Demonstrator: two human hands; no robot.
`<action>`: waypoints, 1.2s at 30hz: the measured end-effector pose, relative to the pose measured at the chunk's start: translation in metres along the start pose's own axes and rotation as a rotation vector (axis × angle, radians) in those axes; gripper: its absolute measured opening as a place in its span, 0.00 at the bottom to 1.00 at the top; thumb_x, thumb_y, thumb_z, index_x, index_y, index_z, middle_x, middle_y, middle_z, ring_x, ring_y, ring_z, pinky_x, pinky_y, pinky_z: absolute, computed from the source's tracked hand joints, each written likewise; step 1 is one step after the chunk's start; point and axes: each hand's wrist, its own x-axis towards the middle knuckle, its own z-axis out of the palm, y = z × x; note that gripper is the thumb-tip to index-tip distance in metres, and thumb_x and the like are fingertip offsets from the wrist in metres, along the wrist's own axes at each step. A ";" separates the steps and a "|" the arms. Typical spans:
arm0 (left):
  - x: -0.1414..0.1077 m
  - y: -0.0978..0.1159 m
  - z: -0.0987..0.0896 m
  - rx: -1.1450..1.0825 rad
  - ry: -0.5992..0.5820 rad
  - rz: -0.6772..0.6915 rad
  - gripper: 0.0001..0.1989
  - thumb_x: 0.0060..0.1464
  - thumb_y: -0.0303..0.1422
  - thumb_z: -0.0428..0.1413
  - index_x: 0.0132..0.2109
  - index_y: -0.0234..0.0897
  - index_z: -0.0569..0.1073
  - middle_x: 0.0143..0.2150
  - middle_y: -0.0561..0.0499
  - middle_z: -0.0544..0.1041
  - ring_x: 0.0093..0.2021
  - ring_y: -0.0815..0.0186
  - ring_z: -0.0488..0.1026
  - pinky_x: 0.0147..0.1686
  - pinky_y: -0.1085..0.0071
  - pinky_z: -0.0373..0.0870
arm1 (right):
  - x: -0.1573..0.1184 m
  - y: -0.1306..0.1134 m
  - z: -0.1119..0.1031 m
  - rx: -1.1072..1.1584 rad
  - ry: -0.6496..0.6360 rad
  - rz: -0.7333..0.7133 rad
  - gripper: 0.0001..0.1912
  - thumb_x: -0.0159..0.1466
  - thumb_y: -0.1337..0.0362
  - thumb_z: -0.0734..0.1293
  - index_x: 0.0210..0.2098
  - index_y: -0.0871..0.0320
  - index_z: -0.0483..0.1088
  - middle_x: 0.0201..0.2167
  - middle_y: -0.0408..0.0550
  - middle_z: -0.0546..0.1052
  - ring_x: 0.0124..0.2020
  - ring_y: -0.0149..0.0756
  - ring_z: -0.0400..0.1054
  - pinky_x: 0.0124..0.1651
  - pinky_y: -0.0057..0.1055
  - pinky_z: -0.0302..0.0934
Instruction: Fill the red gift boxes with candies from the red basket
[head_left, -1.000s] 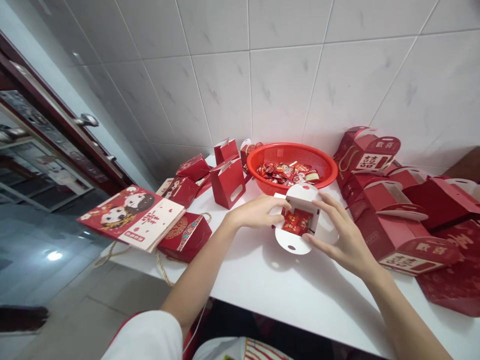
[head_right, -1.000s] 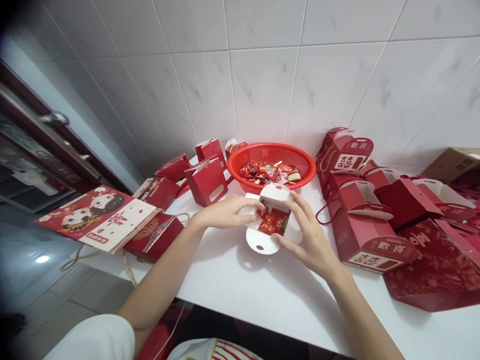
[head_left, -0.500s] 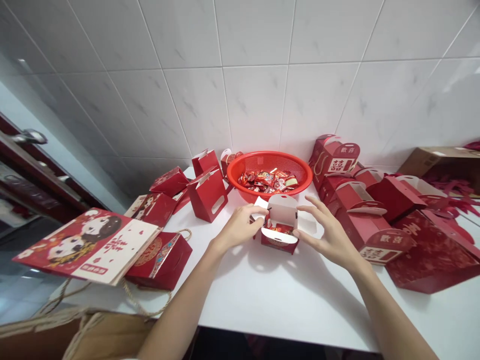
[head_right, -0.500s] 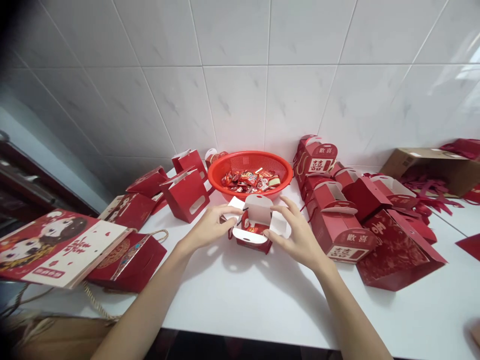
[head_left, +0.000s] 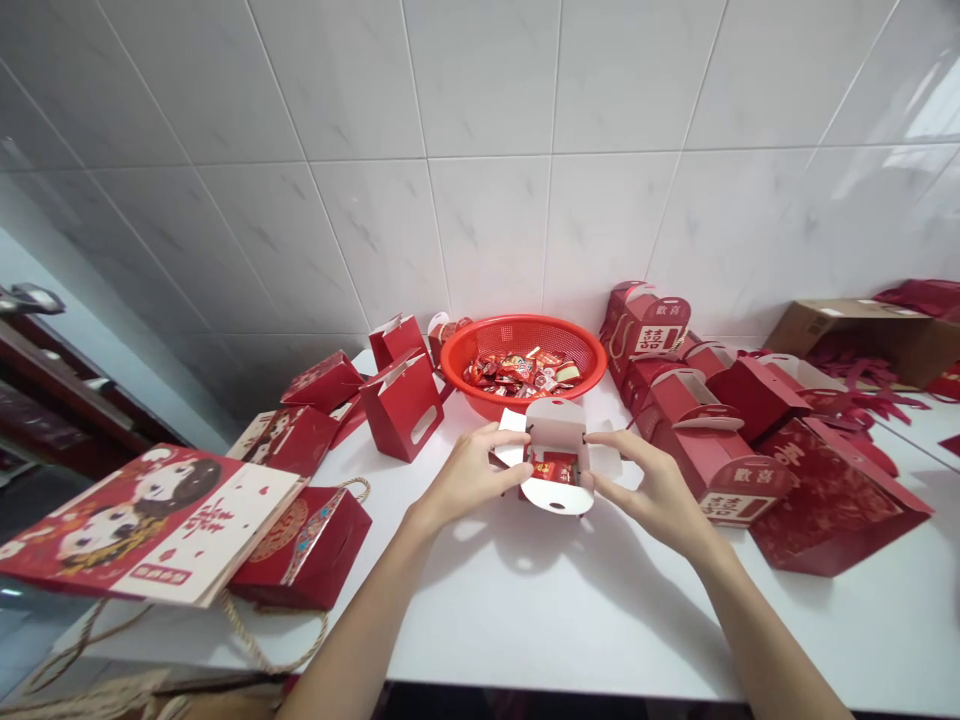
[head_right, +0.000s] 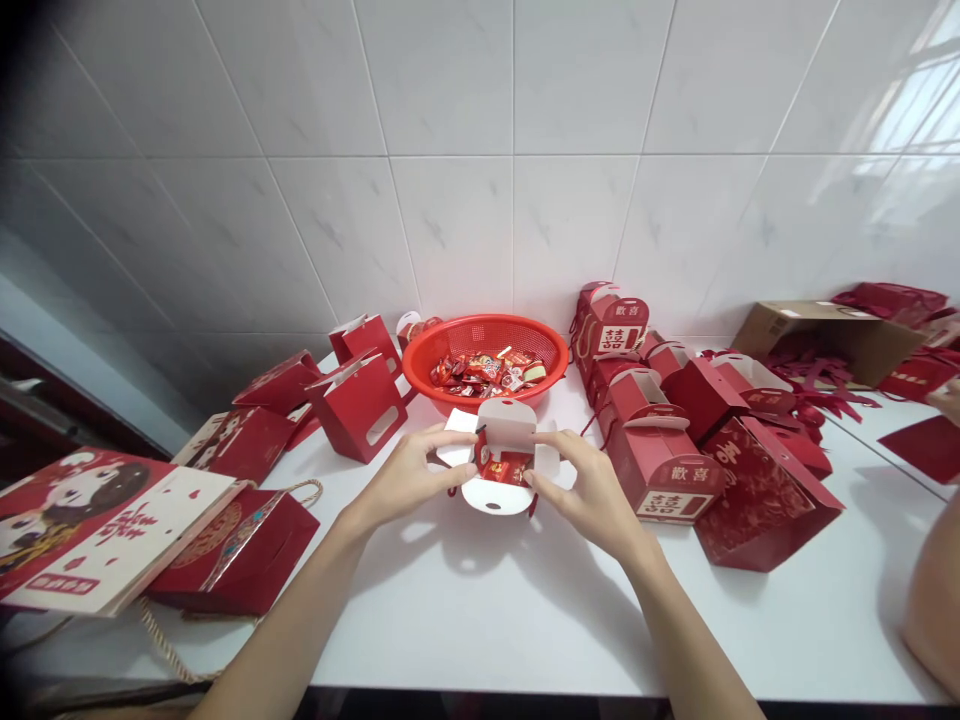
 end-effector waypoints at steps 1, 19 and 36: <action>-0.002 0.001 0.000 -0.001 0.007 0.010 0.18 0.51 0.32 0.61 0.50 0.39 0.80 0.49 0.46 0.78 0.43 0.60 0.77 0.43 0.68 0.74 | -0.005 -0.002 0.001 -0.004 0.032 -0.015 0.14 0.66 0.56 0.68 0.49 0.53 0.72 0.46 0.50 0.80 0.47 0.47 0.75 0.47 0.39 0.70; -0.028 0.015 0.031 -0.085 -0.095 0.090 0.43 0.56 0.33 0.59 0.73 0.46 0.47 0.58 0.44 0.72 0.38 0.65 0.76 0.43 0.65 0.76 | -0.070 -0.020 0.017 0.015 0.439 0.123 0.24 0.68 0.62 0.66 0.62 0.53 0.63 0.52 0.52 0.76 0.50 0.42 0.74 0.51 0.37 0.71; -0.014 0.019 0.028 0.180 -0.146 0.250 0.42 0.47 0.50 0.66 0.67 0.45 0.66 0.74 0.40 0.49 0.71 0.43 0.53 0.64 0.47 0.61 | -0.074 -0.004 0.018 -0.022 0.218 -0.080 0.16 0.68 0.57 0.67 0.54 0.51 0.73 0.60 0.53 0.72 0.62 0.46 0.66 0.61 0.46 0.65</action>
